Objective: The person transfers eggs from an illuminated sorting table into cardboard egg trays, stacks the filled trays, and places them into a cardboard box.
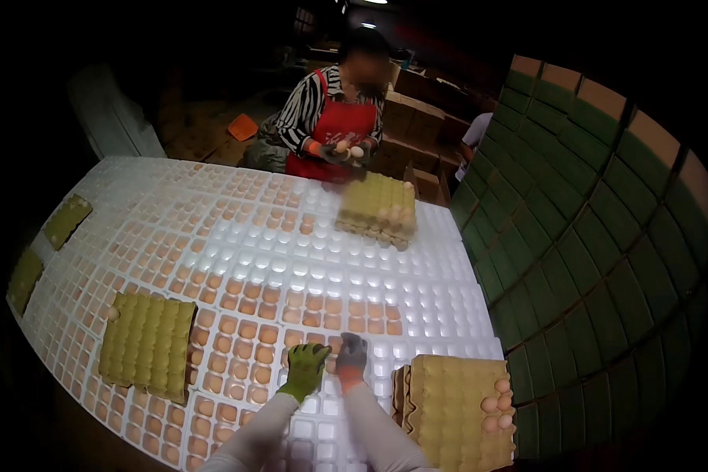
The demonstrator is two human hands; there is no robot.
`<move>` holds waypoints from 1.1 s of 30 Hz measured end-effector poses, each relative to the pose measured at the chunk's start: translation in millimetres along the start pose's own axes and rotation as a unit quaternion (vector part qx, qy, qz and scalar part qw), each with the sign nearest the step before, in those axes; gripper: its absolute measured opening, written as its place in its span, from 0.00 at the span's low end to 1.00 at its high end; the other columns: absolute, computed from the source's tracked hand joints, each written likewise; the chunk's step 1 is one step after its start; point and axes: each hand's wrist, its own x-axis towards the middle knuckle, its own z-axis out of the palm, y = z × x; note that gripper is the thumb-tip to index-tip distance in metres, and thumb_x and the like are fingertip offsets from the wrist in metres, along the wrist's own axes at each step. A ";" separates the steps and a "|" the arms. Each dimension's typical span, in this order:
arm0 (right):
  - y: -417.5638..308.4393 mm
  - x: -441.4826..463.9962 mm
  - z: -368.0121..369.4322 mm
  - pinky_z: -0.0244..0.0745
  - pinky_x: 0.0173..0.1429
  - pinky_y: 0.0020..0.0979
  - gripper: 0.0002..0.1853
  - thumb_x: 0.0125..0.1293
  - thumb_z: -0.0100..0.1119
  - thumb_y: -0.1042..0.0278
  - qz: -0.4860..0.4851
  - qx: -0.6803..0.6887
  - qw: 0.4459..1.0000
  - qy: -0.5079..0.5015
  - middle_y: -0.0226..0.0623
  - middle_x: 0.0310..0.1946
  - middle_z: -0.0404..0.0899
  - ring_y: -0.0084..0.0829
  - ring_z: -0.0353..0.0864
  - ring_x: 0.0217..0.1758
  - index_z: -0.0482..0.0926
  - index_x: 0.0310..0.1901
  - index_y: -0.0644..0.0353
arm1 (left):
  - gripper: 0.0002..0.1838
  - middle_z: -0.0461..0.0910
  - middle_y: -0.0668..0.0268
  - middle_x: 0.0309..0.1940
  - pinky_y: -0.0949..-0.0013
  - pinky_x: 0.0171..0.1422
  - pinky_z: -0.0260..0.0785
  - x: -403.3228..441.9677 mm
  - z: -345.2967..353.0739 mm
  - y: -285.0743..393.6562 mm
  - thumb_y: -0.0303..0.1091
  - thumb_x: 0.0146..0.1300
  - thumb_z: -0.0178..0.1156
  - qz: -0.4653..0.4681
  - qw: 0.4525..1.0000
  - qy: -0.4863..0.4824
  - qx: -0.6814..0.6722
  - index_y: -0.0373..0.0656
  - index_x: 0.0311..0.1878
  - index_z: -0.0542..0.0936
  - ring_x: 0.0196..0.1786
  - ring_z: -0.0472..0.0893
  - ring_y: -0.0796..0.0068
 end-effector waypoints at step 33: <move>-47.0 -52.4 -515.3 0.80 0.60 0.35 0.35 0.50 0.81 0.71 0.010 0.017 0.992 -0.124 0.35 0.52 0.76 0.37 0.82 0.53 0.78 0.61 0.49 | 0.24 0.80 0.56 0.52 0.56 0.50 0.77 40.6 -51.1 430.2 0.42 0.60 0.70 0.109 0.936 -0.305 -0.140 0.47 0.58 0.77 0.51 0.83 0.58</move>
